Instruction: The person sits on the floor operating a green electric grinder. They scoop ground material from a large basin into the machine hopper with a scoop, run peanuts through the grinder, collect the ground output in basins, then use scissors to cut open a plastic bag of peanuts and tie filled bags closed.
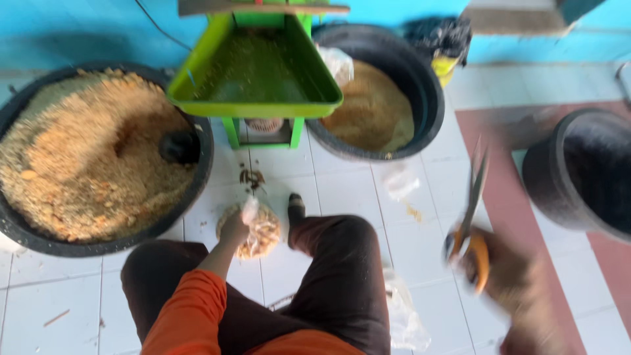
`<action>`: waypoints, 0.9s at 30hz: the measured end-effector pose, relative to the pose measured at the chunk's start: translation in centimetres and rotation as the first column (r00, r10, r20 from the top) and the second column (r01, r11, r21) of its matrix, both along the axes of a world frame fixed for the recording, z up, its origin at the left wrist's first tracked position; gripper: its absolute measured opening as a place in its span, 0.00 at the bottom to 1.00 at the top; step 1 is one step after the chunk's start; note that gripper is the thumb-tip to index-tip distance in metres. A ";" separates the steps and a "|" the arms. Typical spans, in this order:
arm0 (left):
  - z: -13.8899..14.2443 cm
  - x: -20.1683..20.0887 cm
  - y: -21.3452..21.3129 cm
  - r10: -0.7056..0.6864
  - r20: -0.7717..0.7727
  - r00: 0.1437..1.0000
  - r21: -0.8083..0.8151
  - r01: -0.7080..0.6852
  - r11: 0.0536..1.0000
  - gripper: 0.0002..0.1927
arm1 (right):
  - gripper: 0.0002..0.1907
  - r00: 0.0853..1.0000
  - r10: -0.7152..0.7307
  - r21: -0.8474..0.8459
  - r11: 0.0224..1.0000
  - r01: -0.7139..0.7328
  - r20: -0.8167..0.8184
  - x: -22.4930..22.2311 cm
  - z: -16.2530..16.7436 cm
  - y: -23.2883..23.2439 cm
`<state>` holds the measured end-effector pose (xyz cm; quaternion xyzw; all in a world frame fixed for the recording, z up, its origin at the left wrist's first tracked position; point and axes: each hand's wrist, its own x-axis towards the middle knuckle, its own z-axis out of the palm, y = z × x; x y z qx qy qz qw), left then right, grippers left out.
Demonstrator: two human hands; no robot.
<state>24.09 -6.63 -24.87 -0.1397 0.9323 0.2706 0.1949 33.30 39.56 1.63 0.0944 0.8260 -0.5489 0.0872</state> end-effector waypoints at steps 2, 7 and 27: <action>0.9 0.6 -0.5 -0.066 -0.051 0.997 0.043 0.068 0.997 0.26 | 0.28 0.821 0.341 0.677 0.732 0.074 -0.459 -6.0 8.8 -3.8; 1.8 0.3 -1.7 0.036 -0.048 0.998 0.133 -0.029 0.991 0.22 | 0.28 0.860 0.420 0.927 0.347 0.142 -0.289 -22.9 25.9 -19.0; 50.7 -39.3 -9.5 -0.825 -0.429 0.368 -0.742 0.377 0.555 0.10 | 0.37 0.774 0.466 0.903 -0.194 -0.382 0.428 -41.7 38.7 -29.5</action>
